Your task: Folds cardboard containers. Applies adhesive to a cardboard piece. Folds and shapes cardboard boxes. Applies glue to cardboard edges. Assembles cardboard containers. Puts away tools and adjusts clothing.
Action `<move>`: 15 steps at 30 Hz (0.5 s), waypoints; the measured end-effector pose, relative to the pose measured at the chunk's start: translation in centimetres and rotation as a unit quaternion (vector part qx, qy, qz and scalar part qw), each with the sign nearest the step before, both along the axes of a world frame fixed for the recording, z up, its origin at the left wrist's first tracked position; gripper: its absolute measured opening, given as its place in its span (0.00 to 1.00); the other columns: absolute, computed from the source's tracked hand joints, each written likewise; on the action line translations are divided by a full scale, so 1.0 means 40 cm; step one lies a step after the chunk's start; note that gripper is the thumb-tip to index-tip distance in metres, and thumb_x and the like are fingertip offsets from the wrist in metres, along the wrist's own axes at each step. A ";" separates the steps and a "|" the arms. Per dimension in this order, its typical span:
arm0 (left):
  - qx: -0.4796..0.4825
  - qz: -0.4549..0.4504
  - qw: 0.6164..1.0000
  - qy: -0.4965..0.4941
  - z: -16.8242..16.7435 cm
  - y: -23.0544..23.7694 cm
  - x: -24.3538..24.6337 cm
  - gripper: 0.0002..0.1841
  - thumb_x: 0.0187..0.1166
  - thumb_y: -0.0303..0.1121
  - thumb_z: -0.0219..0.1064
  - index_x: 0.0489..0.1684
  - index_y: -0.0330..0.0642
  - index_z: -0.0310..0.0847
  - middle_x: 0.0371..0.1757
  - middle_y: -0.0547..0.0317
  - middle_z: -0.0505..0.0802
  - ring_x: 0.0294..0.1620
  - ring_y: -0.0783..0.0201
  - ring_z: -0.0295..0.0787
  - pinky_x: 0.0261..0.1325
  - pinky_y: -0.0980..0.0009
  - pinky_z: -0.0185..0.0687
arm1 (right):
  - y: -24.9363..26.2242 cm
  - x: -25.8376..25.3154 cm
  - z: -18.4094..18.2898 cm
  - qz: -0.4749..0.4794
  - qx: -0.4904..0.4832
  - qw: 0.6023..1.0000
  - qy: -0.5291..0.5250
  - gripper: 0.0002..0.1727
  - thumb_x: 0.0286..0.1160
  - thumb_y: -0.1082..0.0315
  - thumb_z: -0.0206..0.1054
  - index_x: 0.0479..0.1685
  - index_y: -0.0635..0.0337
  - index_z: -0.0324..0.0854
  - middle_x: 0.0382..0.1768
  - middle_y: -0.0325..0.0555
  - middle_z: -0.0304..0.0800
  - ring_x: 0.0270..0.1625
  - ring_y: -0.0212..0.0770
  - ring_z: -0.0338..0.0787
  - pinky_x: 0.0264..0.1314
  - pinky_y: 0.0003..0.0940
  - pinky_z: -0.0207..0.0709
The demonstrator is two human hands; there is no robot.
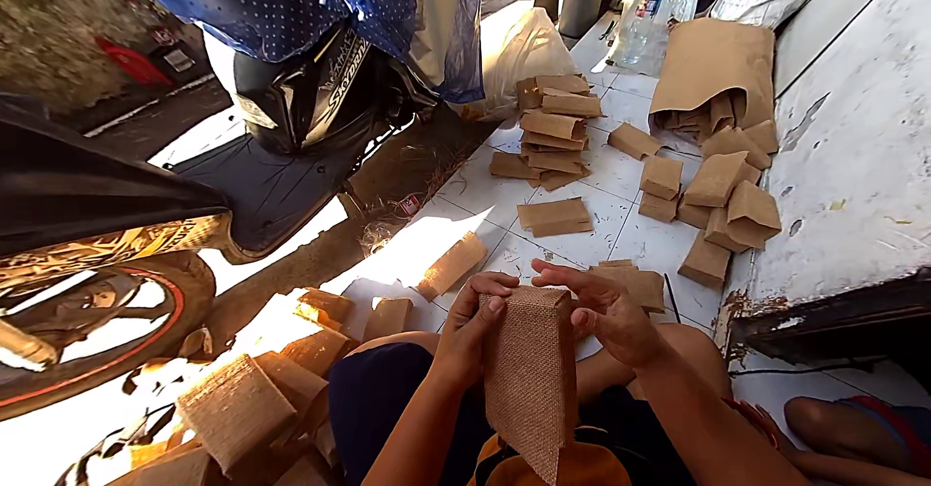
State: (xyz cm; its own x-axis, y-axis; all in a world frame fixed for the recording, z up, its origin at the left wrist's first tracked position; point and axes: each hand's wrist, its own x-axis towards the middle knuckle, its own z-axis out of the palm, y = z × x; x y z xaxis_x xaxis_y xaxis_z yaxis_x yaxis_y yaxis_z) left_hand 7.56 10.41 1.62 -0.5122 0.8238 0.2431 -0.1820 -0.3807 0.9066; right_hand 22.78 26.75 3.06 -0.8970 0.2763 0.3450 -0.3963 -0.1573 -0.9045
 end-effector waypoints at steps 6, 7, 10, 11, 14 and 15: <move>0.039 -0.042 0.997 -0.048 -0.017 0.008 0.004 0.08 0.81 0.46 0.68 0.45 0.57 0.89 0.57 0.66 0.91 0.57 0.73 0.89 0.59 0.74 0.86 | -0.041 -0.010 -0.008 -0.072 -0.009 0.996 0.048 0.11 0.81 0.68 0.68 0.53 0.61 0.94 0.61 0.48 0.94 0.72 0.41 0.88 0.78 0.36 0.79; 0.037 -0.039 0.997 -0.058 -0.020 0.009 0.006 0.08 0.81 0.46 0.69 0.44 0.56 0.89 0.56 0.66 0.92 0.56 0.73 0.89 0.58 0.74 0.86 | -0.050 -0.011 -0.014 -0.091 -0.014 0.994 0.052 0.10 0.81 0.69 0.69 0.51 0.61 0.94 0.60 0.48 0.95 0.71 0.41 0.88 0.77 0.36 0.80; 0.037 -0.039 0.996 -0.070 -0.031 0.010 0.004 0.08 0.81 0.45 0.68 0.44 0.55 0.89 0.56 0.65 0.92 0.56 0.72 0.89 0.58 0.74 0.86 | -0.055 -0.013 -0.022 -0.098 -0.008 0.994 0.052 0.11 0.81 0.69 0.69 0.52 0.61 0.94 0.60 0.48 0.95 0.71 0.41 0.88 0.77 0.36 0.80; 0.041 -0.044 0.996 -0.068 -0.032 0.010 0.003 0.08 0.82 0.44 0.68 0.45 0.55 0.89 0.56 0.65 0.92 0.56 0.72 0.89 0.58 0.74 0.86 | -0.049 -0.010 -0.019 -0.077 -0.012 0.996 0.049 0.12 0.81 0.67 0.69 0.55 0.62 0.92 0.62 0.48 0.93 0.72 0.41 0.88 0.77 0.37 0.80; 0.045 -0.046 0.996 -0.061 -0.029 0.010 0.007 0.07 0.82 0.43 0.68 0.46 0.56 0.89 0.57 0.65 0.91 0.55 0.72 0.89 0.57 0.75 0.87 | -0.045 -0.006 -0.004 -0.043 -0.032 0.998 0.043 0.16 0.77 0.65 0.73 0.60 0.59 0.91 0.65 0.47 0.91 0.70 0.39 0.88 0.73 0.35 0.83; 0.040 -0.042 0.997 -0.055 -0.028 0.011 0.008 0.07 0.82 0.44 0.68 0.45 0.56 0.89 0.56 0.66 0.91 0.56 0.73 0.89 0.57 0.75 0.87 | -0.050 -0.007 -0.004 -0.059 -0.024 0.997 0.046 0.12 0.77 0.66 0.73 0.55 0.59 0.93 0.62 0.46 0.93 0.71 0.39 0.88 0.74 0.35 0.82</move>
State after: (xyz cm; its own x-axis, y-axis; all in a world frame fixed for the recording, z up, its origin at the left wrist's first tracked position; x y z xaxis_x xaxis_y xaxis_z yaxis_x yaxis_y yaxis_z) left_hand 7.87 10.84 0.49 -0.4693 0.8448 0.2571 -0.3122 -0.4311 0.8466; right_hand 22.49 24.75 2.89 -0.8219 0.3968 0.4087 -0.4963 -0.1466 -0.8557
